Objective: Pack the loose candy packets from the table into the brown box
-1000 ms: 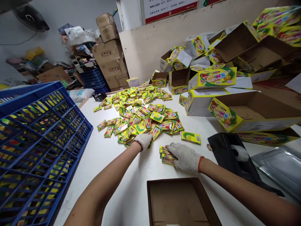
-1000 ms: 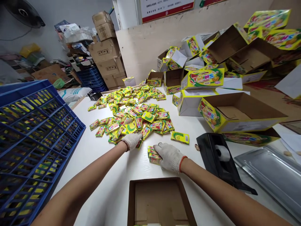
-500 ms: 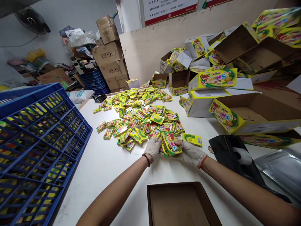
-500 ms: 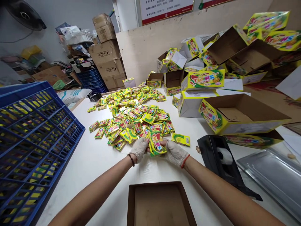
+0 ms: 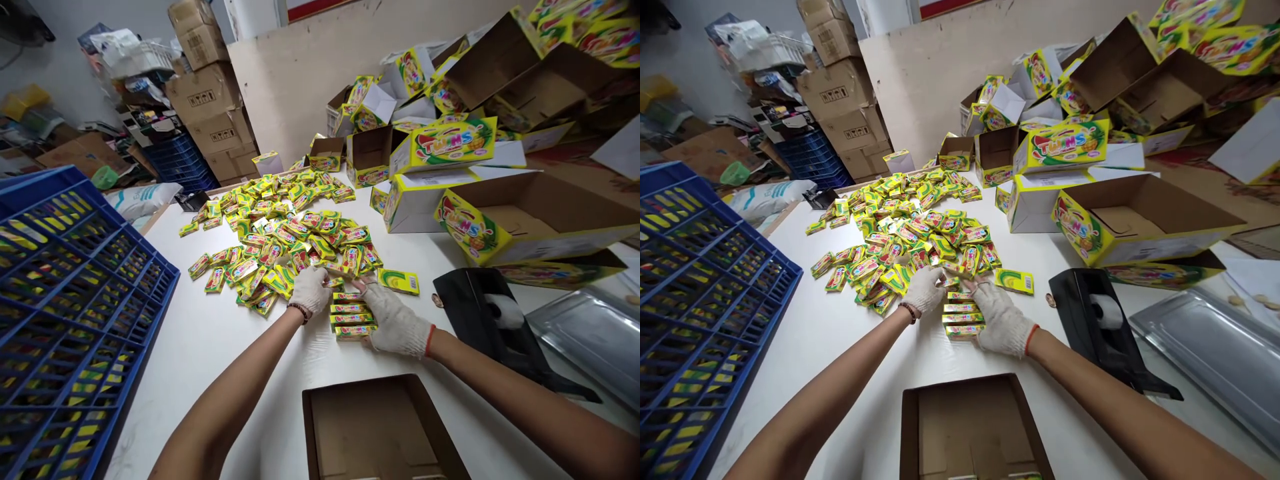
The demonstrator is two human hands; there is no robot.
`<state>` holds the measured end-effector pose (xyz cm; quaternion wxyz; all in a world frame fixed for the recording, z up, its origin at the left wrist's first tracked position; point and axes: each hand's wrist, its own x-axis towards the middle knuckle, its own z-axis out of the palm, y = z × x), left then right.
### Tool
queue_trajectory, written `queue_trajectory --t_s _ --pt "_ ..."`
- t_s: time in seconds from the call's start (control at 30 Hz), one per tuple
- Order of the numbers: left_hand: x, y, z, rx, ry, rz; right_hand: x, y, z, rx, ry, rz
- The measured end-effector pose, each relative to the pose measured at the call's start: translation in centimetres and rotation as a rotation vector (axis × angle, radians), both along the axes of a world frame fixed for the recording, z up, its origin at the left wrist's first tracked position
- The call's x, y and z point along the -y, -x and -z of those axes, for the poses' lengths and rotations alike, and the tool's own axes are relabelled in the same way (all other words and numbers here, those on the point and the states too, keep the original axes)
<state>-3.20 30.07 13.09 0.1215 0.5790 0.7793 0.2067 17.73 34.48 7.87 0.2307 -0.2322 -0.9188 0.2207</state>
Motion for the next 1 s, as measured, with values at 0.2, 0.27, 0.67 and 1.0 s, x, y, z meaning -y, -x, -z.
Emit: queue_trajectory --t_s 0.2,0.27,0.67,1.0 --pt "2.4 -3.0 2.8 0.322 -0.167 0.069 0.4 0.0 3.2 -0.153 0.209 0.027" --pt "2.3 -3.8 4.0 0.401 -0.21 0.061 0.8 0.9 3.1 -0.191 0.206 0.02" --pt "12.2 -4.0 -3.9 0.164 -0.577 0.183 2.6 -2.2 -8.3 -0.255 0.954 0.132" --pt "29.8 -13.3 0.2 -0.303 -0.288 0.487 11.5 -2.7 -8.9 0.482 1.053 -0.109"
